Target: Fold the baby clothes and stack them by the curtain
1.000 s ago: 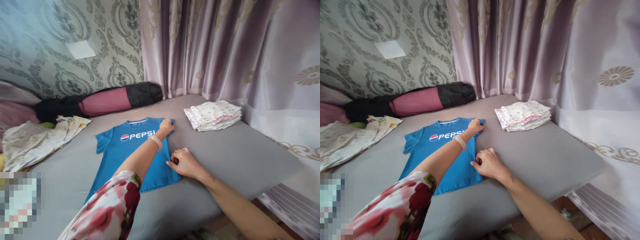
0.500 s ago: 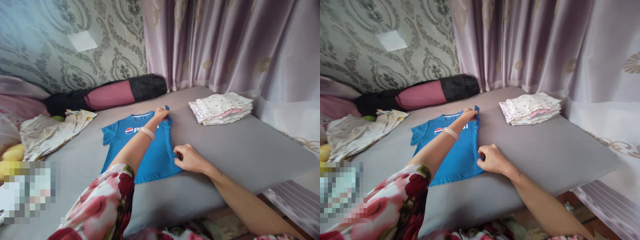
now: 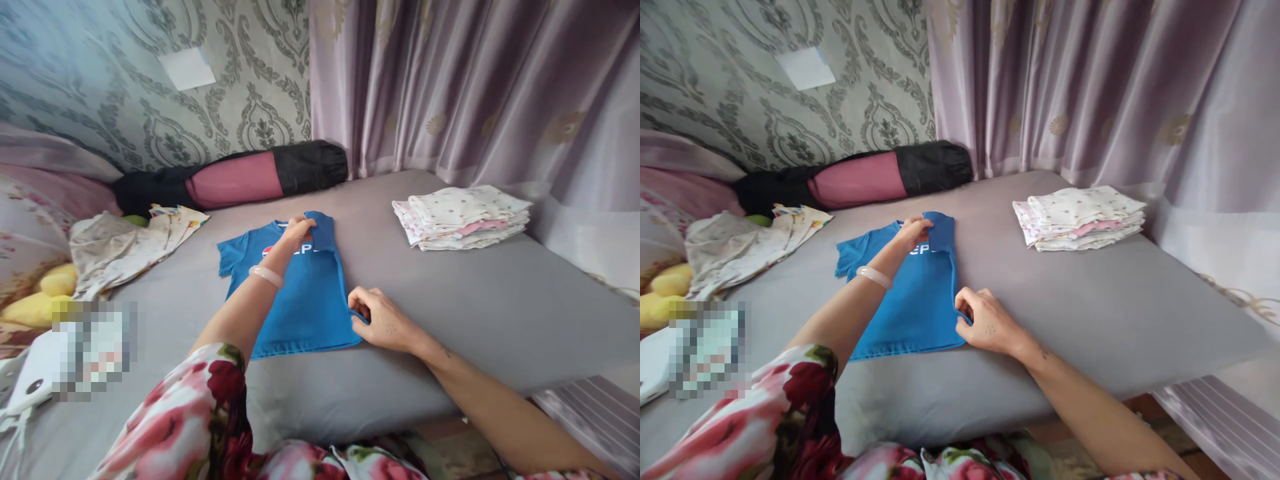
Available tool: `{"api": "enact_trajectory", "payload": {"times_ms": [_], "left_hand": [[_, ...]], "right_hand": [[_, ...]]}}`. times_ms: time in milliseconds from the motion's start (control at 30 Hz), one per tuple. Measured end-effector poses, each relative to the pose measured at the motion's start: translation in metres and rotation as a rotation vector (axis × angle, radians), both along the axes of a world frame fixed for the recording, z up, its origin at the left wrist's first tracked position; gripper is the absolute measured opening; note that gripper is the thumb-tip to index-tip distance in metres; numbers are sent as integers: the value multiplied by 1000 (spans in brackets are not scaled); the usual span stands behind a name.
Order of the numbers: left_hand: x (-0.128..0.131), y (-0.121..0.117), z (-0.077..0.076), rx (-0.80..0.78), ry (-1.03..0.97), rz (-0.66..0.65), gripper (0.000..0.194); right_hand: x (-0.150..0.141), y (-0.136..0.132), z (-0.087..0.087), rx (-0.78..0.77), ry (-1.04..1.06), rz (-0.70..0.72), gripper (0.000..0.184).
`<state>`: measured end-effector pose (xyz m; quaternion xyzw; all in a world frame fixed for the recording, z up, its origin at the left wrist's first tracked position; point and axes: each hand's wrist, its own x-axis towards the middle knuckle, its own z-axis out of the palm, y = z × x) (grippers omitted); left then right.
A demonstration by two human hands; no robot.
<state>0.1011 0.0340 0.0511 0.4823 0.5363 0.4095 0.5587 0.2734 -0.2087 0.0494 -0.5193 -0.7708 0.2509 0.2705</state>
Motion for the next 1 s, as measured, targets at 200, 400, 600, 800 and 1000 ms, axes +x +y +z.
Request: {"api": "enact_trajectory", "payload": {"times_ms": [200, 400, 600, 800, 1000], "left_hand": [[-18, -1, -17, 26, 90, 38, 14], [-27, -14, -38, 224, 256, 36, 60], [-26, -26, -51, 558, 417, 5, 53], [-25, -26, -57, 628, 487, -17, 34], [-25, -21, -67, 701, 458, -16, 43]], "right_hand": [[-2, -3, 2, 27, 12, 158, 25], [1, 3, 2, -93, 127, 384, 21], [3, 40, -6, 75, -102, 87, 33], [-16, 95, -17, 50, -421, 76, 59], [-21, 151, -36, 40, -515, -30, 63]]}}
